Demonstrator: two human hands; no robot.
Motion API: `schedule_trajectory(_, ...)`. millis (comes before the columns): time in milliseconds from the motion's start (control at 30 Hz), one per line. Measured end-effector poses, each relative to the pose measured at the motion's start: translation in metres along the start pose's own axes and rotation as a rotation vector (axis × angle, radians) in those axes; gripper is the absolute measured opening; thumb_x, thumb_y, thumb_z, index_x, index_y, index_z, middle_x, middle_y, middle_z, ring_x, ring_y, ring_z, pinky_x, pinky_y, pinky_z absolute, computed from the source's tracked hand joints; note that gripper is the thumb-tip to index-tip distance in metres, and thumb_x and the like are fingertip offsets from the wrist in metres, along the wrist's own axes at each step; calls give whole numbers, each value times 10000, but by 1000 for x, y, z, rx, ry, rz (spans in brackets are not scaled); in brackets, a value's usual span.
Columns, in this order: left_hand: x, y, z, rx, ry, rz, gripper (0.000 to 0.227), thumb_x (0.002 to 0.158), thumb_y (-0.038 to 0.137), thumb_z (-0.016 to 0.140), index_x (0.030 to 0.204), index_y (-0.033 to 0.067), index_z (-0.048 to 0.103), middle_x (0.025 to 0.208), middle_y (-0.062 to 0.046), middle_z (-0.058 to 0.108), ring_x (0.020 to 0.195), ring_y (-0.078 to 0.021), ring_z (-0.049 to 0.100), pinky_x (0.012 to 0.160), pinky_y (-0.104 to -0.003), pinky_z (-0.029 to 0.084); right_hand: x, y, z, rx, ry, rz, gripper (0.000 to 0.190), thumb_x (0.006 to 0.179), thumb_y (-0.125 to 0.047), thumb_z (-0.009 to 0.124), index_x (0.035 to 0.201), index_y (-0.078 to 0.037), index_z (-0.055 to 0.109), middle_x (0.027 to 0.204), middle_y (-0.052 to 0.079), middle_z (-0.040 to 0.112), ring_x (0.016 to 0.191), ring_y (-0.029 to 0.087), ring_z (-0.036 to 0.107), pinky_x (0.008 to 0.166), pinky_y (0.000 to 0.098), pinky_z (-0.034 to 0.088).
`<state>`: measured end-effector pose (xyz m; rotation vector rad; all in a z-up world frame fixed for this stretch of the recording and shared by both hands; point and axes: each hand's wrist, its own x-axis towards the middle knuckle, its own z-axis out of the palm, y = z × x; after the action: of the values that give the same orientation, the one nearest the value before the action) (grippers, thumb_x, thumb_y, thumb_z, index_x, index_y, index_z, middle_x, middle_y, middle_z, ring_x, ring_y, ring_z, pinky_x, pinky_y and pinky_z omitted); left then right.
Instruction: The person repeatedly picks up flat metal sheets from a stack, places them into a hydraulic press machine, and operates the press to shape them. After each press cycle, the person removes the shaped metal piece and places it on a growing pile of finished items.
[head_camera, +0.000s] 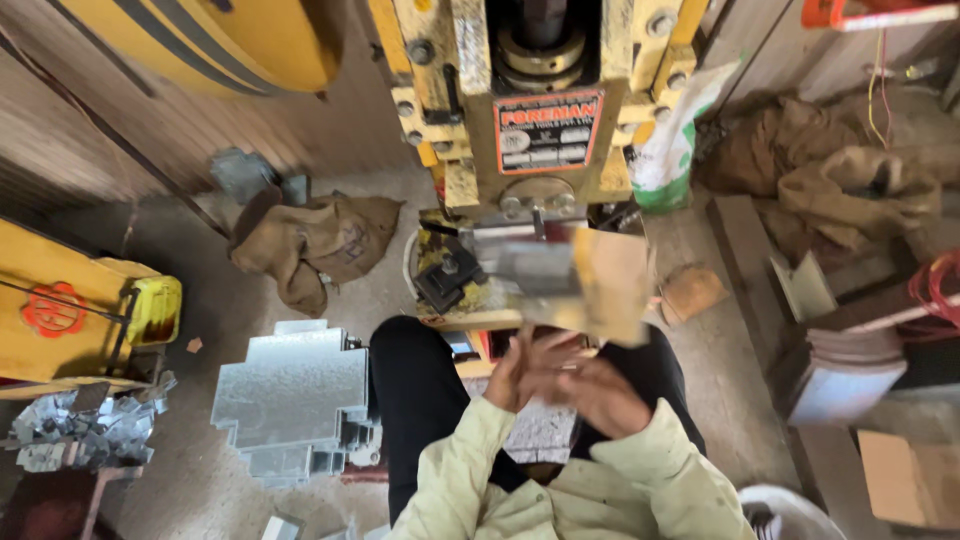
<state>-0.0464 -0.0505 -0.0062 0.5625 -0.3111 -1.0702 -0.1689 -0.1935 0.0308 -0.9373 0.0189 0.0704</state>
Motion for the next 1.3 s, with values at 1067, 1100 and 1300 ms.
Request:
schedule_trajectory(1067, -7, 20, -42, 320, 606, 229, 410, 1041, 160, 521, 1410, -20, 533, 691, -73, 640, 594, -182, 667, 500, -300, 521, 29, -4, -84, -155, 636, -252, 461, 1025, -193, 509, 1403, 61, 583, 1008, 130, 729, 775, 187, 683, 722, 328, 568)
schedule_trajectory(1100, -7, 20, -41, 291, 611, 229, 398, 1054, 170, 525, 1393, -37, 543, 700, -82, 649, 604, -187, 671, 514, -303, 528, 29, -5, -85, -153, 627, -258, 473, 1034, -212, 501, 1404, 74, 574, 1004, 133, 728, 784, 181, 681, 725, 330, 566)
schedule_trajectory(1300, -9, 25, -36, 286, 618, 239, 476, 1051, 334, 494, 1381, 0, 571, 716, -114, 659, 598, -201, 675, 533, -306, 532, 29, 8, -105, -130, 668, -209, 536, 1048, -309, 481, 1385, 95, 583, 931, 188, 729, 731, 240, 665, 700, 348, 539)
